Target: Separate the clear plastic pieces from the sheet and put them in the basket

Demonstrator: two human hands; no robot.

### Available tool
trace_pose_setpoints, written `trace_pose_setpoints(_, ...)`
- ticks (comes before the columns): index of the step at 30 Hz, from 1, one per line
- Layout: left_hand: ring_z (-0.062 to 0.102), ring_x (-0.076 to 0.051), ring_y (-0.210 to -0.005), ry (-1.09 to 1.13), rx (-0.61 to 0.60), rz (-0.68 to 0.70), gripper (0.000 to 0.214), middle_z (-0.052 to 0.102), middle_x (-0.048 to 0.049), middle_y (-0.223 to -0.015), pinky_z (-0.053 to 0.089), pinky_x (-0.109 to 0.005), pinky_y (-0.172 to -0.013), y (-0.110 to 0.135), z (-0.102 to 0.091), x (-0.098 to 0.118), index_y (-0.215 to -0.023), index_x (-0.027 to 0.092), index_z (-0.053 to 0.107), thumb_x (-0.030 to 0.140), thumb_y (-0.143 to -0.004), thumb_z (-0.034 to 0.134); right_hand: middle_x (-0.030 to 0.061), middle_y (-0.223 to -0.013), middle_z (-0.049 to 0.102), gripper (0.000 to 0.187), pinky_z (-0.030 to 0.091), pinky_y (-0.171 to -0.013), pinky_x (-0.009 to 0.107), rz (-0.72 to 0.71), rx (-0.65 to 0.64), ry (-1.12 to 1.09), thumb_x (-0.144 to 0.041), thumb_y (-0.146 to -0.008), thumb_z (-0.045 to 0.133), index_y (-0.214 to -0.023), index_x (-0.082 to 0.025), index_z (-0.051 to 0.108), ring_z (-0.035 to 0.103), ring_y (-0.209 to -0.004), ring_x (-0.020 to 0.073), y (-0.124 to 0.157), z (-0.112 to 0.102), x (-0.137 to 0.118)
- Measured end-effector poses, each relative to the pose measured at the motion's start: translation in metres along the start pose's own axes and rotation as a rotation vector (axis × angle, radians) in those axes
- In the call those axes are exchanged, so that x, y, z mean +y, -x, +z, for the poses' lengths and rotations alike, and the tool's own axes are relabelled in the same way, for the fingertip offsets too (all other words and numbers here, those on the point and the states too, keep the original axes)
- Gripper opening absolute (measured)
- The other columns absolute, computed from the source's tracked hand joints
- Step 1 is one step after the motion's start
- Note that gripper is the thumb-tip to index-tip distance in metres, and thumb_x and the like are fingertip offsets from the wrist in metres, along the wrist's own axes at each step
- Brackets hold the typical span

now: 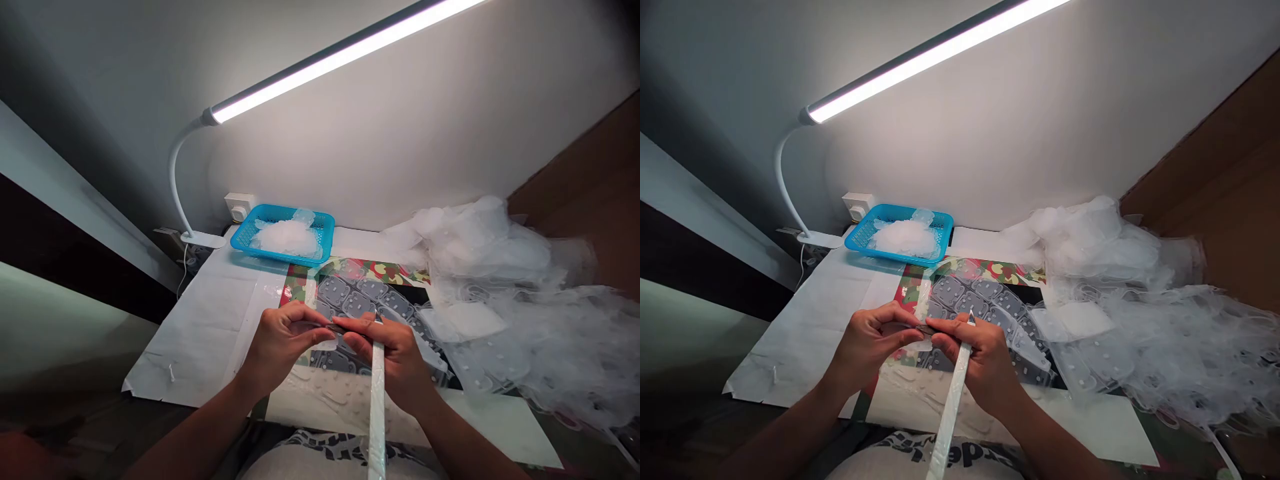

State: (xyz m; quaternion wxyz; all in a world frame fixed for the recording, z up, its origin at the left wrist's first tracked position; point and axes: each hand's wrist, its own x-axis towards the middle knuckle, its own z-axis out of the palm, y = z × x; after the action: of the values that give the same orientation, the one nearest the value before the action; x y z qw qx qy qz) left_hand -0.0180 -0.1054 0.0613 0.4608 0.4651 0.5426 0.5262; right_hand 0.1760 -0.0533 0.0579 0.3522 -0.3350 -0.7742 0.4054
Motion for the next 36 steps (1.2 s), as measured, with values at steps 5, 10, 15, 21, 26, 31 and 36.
trace_pose_setpoints(5,0.068,-0.016,-0.072,-0.016,0.016,-0.003,0.023,0.071,-0.0039,-0.077,0.060,-0.026,-0.071,0.001,0.001,0.003,-0.077,0.014,0.074,0.031,-0.066,0.084,0.0030,-0.071,0.069,0.026,0.048,-0.064,0.027,-0.034,0.046,0.041,-0.036,-0.090,0.062,-0.108,-0.025,0.075,0.058,-0.067,0.0156,0.001,0.002,0.001)
trace_pose_setpoints(10,0.068,-0.016,-0.072,-0.042,0.008,0.005,0.021,0.070,-0.0037,-0.077,0.059,-0.025,-0.070,0.001,0.000,0.003,-0.079,0.015,0.074,0.030,-0.067,0.083,0.0031,-0.071,0.069,0.025,0.048,-0.063,0.027,-0.050,0.046,0.052,-0.036,-0.090,0.062,-0.108,-0.025,0.075,0.058,-0.066,0.0152,0.002,0.002,0.000)
trace_pose_setpoints(15,0.067,-0.016,-0.071,-0.083,-0.009,0.008,0.021,0.069,-0.0044,-0.078,0.059,-0.025,-0.066,0.002,-0.003,0.002,-0.080,0.016,0.076,0.032,-0.068,0.082,0.0035,-0.074,0.067,0.026,0.047,-0.059,0.026,-0.050,0.023,0.111,-0.039,-0.090,0.061,-0.109,-0.027,0.075,0.057,-0.063,0.0142,0.002,-0.002,-0.002)
trace_pose_setpoints(21,0.065,-0.015,-0.069,-0.173,-0.036,0.022,0.020,0.067,-0.0039,-0.076,0.058,-0.023,-0.064,0.002,-0.006,0.002,-0.081,0.017,0.077,0.033,-0.069,0.082,0.0034,-0.079,0.068,0.026,0.047,-0.060,0.026,-0.076,-0.011,0.211,-0.039,-0.090,0.061,-0.111,-0.030,0.074,0.057,-0.065,0.0141,0.003,-0.008,-0.002)
trace_pose_setpoints(26,0.067,-0.015,-0.070,-0.170,-0.068,0.005,0.022,0.069,-0.0039,-0.078,0.058,-0.024,-0.067,0.002,-0.007,0.004,-0.083,0.017,0.077,0.033,-0.069,0.082,0.0033,-0.077,0.069,0.025,0.046,-0.061,0.026,-0.057,-0.024,0.203,-0.039,-0.090,0.061,-0.108,-0.030,0.075,0.058,-0.065,0.0148,0.001,-0.012,-0.002)
trace_pose_setpoints(31,0.069,-0.016,-0.072,-0.149,-0.052,0.013,0.021,0.072,-0.0038,-0.078,0.060,-0.025,-0.069,0.002,-0.007,0.004,-0.083,0.016,0.076,0.031,-0.070,0.081,0.0031,-0.071,0.068,0.029,0.044,-0.057,0.025,-0.017,-0.072,0.126,-0.040,-0.092,0.059,-0.110,-0.025,0.074,0.057,-0.062,0.0143,-0.001,-0.014,-0.002)
trace_pose_setpoints(36,0.070,-0.016,-0.073,-0.140,-0.045,0.022,0.019,0.073,-0.0030,-0.079,0.060,-0.023,-0.069,0.002,-0.006,0.003,-0.083,0.017,0.076,0.029,-0.070,0.081,0.0023,-0.070,0.068,0.026,0.044,-0.059,0.026,-0.015,-0.077,0.106,-0.039,-0.091,0.060,-0.109,-0.026,0.075,0.057,-0.062,0.0144,0.000,-0.011,-0.001)
